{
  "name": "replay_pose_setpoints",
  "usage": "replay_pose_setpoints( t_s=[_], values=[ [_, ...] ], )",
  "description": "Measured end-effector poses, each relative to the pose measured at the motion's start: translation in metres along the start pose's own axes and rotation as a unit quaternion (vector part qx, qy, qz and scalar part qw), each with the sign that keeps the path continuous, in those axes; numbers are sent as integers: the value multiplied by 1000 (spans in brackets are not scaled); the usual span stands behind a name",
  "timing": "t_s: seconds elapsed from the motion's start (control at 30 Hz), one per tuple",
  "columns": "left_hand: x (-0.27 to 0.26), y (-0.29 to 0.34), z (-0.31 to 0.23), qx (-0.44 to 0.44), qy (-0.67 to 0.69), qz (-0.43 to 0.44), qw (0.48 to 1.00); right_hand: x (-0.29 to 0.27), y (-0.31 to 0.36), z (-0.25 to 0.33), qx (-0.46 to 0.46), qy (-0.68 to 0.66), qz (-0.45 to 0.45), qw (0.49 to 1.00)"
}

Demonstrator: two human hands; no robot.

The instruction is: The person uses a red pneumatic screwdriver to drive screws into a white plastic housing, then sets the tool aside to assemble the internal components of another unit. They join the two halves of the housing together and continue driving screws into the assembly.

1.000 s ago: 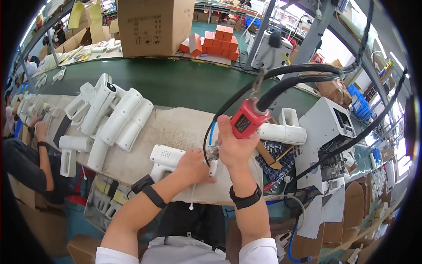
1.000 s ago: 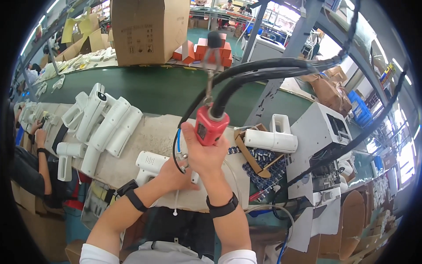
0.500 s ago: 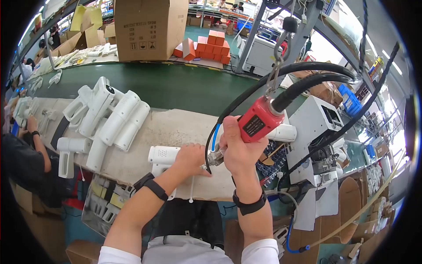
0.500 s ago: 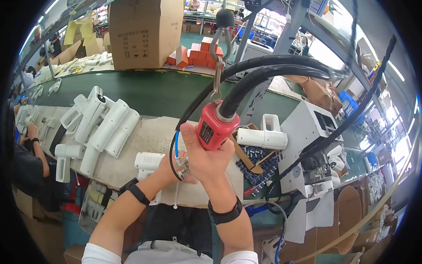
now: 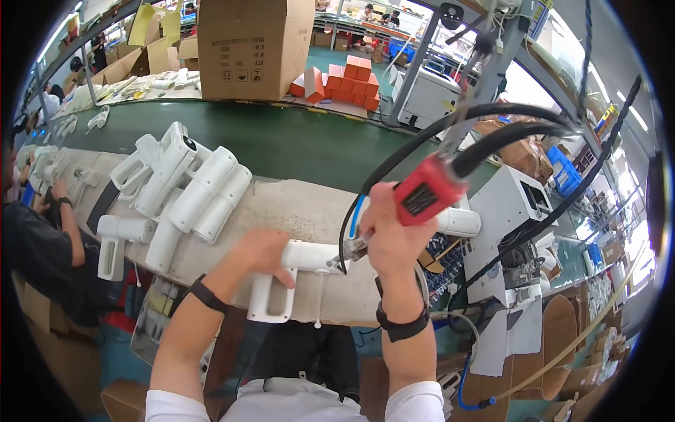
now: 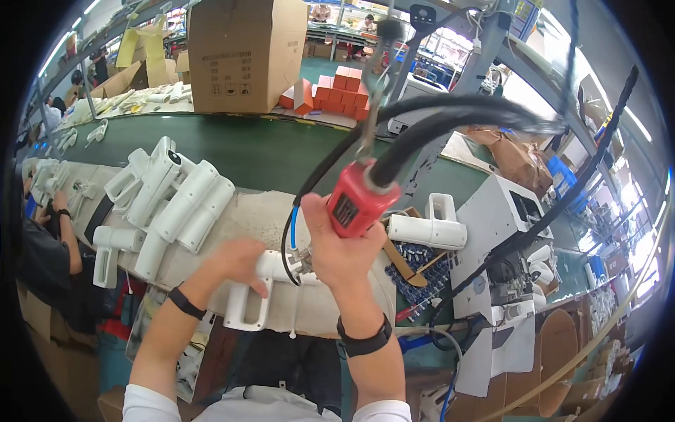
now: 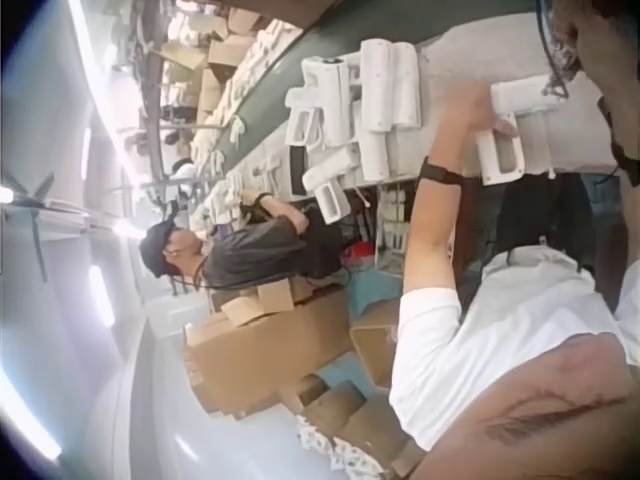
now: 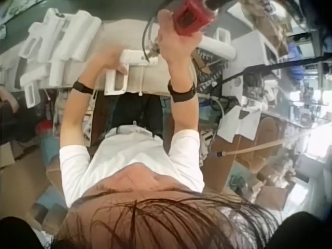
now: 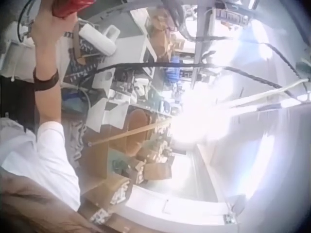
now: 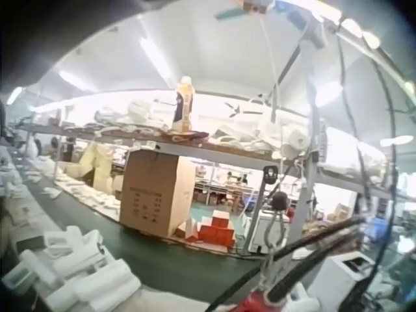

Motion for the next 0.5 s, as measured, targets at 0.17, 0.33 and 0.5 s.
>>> replay_pose_setpoints(
  t_s=[0.17, 0.33, 0.5],
  values=[
    [7, -8, -30, 19, 57, -22, 998, 32, -14, 4, -11, 7, 10, 1000],
    [-5, -9, -47, -5, 76, 1, 997, 35, -16, -27, 22, 14, -3, 1000],
    [3, -17, -46, 27, 45, 22, 998, 38, -16, -47, 43, 24, -2, 999]
  ],
)
Point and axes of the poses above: each hand's wrist, its own y-axis away from the middle knuckle, its own x-axis out of the palm, z = x × y, the point moved 4 cm from there along -y, towards the middle knuckle, and after that the axes turned 1 degree about -x, right-handed, at the moved point
